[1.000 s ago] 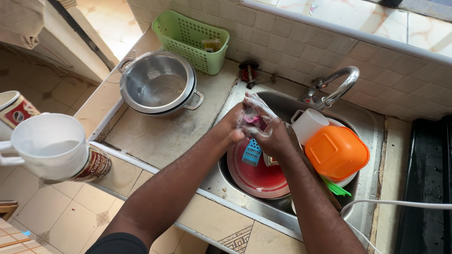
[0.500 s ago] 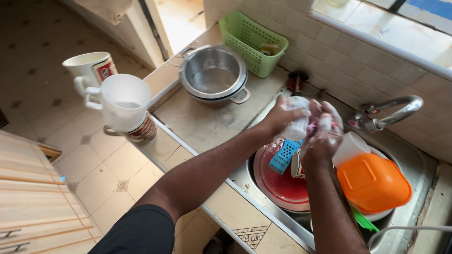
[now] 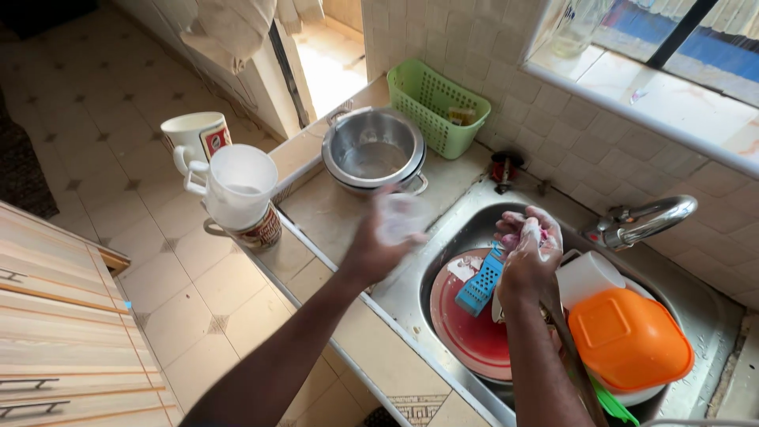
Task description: Washing a mug with a sponge and soap in a sink
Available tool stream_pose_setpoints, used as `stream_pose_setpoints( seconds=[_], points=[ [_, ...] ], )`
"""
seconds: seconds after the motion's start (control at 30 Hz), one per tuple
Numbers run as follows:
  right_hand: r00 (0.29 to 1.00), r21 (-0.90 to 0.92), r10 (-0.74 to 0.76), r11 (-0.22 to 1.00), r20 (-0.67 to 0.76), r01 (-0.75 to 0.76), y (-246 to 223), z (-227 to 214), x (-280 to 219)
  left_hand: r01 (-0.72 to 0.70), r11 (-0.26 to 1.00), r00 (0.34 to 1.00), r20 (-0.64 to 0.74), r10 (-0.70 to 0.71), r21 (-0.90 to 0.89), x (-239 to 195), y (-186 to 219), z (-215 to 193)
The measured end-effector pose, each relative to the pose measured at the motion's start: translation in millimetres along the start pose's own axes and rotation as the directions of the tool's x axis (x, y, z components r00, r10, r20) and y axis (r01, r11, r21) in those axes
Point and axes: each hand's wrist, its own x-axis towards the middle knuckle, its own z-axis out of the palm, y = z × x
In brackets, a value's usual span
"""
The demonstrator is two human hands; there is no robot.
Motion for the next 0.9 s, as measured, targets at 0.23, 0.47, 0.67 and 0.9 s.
stream_pose_setpoints(
  seconds=[0.23,0.47,0.67,0.9],
  points=[
    [0.999,-0.074,0.007,0.997,0.04,-0.004,-3.6,5.7,-9.7,0.332,0.864,0.788,-0.615,-0.034,0.378,-9.9,-20.5,-58.4],
    [0.995,-0.094,0.019,0.996,0.097,-0.009,-1.1,1.1,-8.1,0.376,0.837,0.657,-0.751,0.062,0.398,14.2,-85.8,-99.0],
    [0.991,-0.079,0.034,0.997,0.126,-0.024,2.4,5.3,-11.8,0.441,0.745,0.63,-0.764,0.14,0.5,25.9,-114.4,-112.0],
    [0.993,0.044,0.066,0.997,0.096,-0.07,26.1,-13.5,10.8,0.65,0.615,0.614,-0.785,-0.078,0.447,1.7,-158.7,-112.2]
  ],
)
